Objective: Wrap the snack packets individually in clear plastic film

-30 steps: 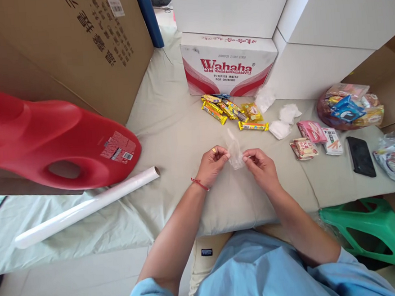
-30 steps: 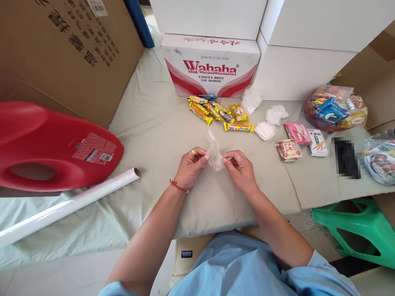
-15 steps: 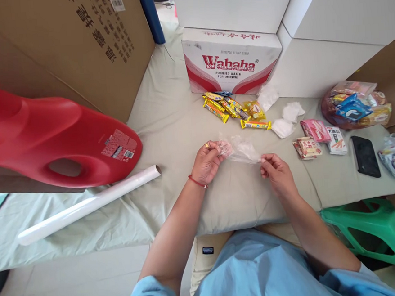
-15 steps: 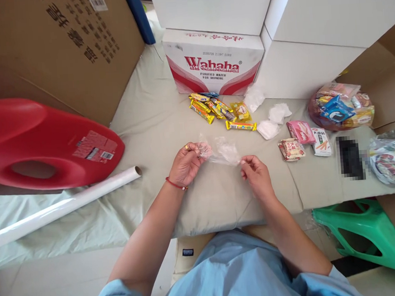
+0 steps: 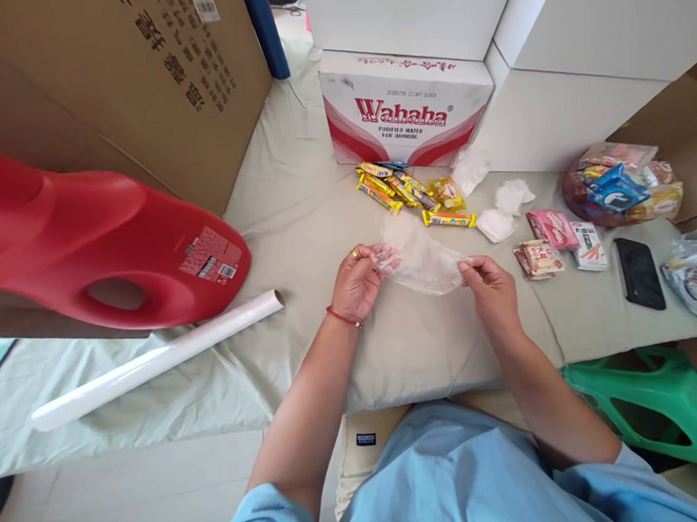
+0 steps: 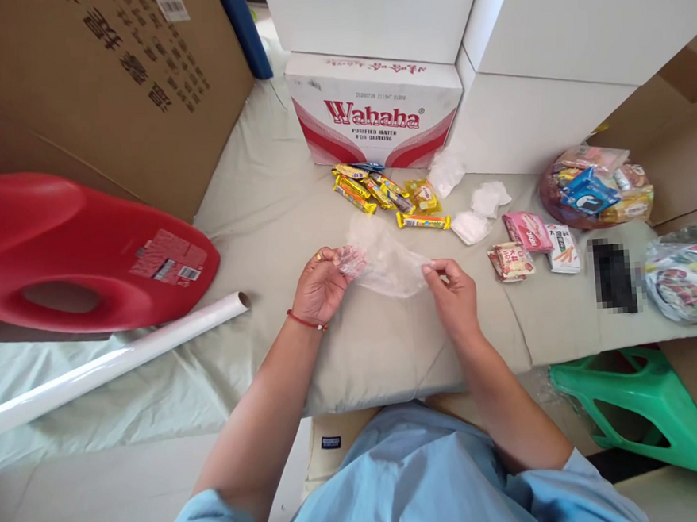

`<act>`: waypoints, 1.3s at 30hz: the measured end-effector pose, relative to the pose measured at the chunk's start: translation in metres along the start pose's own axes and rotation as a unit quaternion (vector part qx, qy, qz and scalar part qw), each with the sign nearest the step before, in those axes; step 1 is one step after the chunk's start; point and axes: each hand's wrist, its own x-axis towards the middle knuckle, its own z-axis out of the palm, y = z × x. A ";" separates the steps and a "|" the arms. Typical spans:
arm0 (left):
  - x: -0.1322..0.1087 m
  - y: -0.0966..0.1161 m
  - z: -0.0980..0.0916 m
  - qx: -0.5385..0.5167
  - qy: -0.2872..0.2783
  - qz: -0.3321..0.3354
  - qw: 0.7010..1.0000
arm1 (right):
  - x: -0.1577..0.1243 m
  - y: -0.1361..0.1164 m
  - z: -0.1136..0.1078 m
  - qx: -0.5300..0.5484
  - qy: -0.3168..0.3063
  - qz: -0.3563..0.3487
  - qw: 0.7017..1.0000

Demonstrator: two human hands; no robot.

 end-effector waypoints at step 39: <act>0.005 -0.020 0.001 0.160 0.062 0.061 0.983 | 0.034 -0.003 -0.053 0.127 -0.050 0.191 0.972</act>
